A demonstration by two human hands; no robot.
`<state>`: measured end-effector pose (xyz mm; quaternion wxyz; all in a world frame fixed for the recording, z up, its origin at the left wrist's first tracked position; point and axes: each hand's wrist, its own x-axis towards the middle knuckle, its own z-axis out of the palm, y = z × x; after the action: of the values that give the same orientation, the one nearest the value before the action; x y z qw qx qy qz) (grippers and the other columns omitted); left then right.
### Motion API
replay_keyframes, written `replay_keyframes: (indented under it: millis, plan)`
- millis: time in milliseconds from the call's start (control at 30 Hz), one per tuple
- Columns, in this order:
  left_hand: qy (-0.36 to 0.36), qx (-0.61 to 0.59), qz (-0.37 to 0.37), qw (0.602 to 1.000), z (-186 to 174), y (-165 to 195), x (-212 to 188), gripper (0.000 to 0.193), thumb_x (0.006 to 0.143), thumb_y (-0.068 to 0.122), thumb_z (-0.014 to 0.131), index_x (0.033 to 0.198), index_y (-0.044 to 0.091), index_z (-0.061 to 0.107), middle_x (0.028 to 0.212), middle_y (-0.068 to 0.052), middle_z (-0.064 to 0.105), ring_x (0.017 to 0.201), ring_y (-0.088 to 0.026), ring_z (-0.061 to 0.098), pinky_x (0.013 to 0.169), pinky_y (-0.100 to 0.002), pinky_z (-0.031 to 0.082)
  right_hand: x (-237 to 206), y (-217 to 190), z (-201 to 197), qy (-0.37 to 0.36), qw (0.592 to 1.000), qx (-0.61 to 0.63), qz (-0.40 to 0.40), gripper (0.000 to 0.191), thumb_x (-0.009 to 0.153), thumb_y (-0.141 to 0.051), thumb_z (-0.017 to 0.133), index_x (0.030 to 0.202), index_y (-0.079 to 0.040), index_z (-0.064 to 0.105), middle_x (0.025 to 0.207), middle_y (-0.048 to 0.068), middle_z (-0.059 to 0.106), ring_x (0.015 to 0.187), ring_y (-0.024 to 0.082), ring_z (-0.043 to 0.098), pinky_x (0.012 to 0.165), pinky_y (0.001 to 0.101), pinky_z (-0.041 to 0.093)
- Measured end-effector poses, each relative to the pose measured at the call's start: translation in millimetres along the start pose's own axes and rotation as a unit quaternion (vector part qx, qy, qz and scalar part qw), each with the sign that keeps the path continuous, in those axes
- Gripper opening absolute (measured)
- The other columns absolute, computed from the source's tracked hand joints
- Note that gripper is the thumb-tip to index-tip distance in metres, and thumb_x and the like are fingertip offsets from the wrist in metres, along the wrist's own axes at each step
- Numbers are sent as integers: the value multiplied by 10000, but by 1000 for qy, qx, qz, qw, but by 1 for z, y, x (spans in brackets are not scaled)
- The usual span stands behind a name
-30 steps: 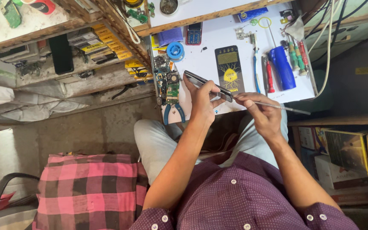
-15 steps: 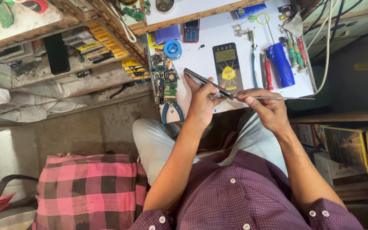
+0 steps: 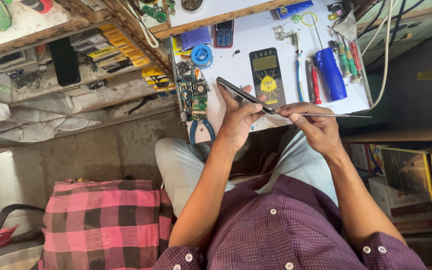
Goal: The person sits at a repair bench and uses a heat gun to warm a smartphone lying on the work surface. They then hold the phone and a separated screen, align the two parts, and use a thin metal pry tool to work along the edge of the phone, prying at the screen assembly.
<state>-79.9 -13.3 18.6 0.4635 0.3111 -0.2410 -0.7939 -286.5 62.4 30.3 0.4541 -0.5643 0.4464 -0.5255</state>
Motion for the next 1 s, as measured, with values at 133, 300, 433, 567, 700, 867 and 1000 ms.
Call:
replay_keyframes:
  millis: [133, 300, 433, 567, 700, 867, 1000]
  plan:
    - [-11, 5, 1, 1000, -3, -2, 1, 1306, 773, -22, 645, 1557, 437, -293, 1544, -197, 258, 1239, -328, 562, 969, -498, 524, -1, 0, -2, -6, 1000, 4, 2, 154, 1037, -76, 634, 1095, 43, 711, 1132, 180, 741, 1118, 251, 716, 1016, 353, 561]
    - [-22, -5, 3, 1000, -7, -6, 1, 1266, 772, -38, 609, 1569, 422, -260, 1529, -194, 265, 1264, -331, 553, 970, -504, 531, -1, -1, -3, -15, 1000, 3, 4, 154, 1028, -68, 640, 1085, 52, 717, 1129, 185, 743, 1123, 260, 717, 1020, 362, 563]
    - [-13, -24, 9, 1000, -8, -9, 5, 1174, 774, -44, 565, 1587, 391, -162, 1511, -206, 287, 1262, -353, 557, 932, -517, 554, 0, -4, 1, -19, 1000, -14, -5, 152, 1019, -64, 649, 1077, 56, 721, 1118, 190, 746, 1122, 266, 720, 1011, 370, 573]
    - [7, -42, 15, 999, -7, -10, 4, 1087, 754, -33, 502, 1596, 366, -59, 1459, -206, 329, 1222, -383, 565, 925, -563, 574, -3, -10, 10, -14, 997, -61, -48, 148, 1014, -59, 654, 1082, 55, 722, 1106, 193, 749, 1106, 269, 733, 986, 372, 587]
    - [-2, -80, -1, 997, -6, -10, 2, 1060, 743, -28, 469, 1589, 371, -31, 1444, -189, 362, 1232, -378, 559, 959, -597, 562, -10, -15, 23, 20, 987, -111, -113, 125, 1011, -40, 650, 1084, 43, 708, 1133, 193, 745, 1116, 282, 737, 971, 364, 587]
    - [-4, -107, -9, 994, -7, -11, 2, 1027, 742, -19, 455, 1592, 358, 19, 1415, -190, 395, 1223, -382, 561, 959, -625, 555, -16, -20, 30, 38, 981, -129, -139, 97, 1015, -5, 630, 1081, 36, 687, 1166, 193, 737, 1143, 300, 733, 999, 372, 588]
    - [-9, -105, -5, 994, -9, -13, 2, 1029, 731, -25, 453, 1587, 356, 27, 1409, -188, 407, 1214, -381, 567, 956, -625, 559, -17, -23, 33, 42, 970, -177, -160, 112, 981, 36, 646, 1086, 32, 684, 1172, 190, 735, 1117, 306, 739, 969, 370, 597]
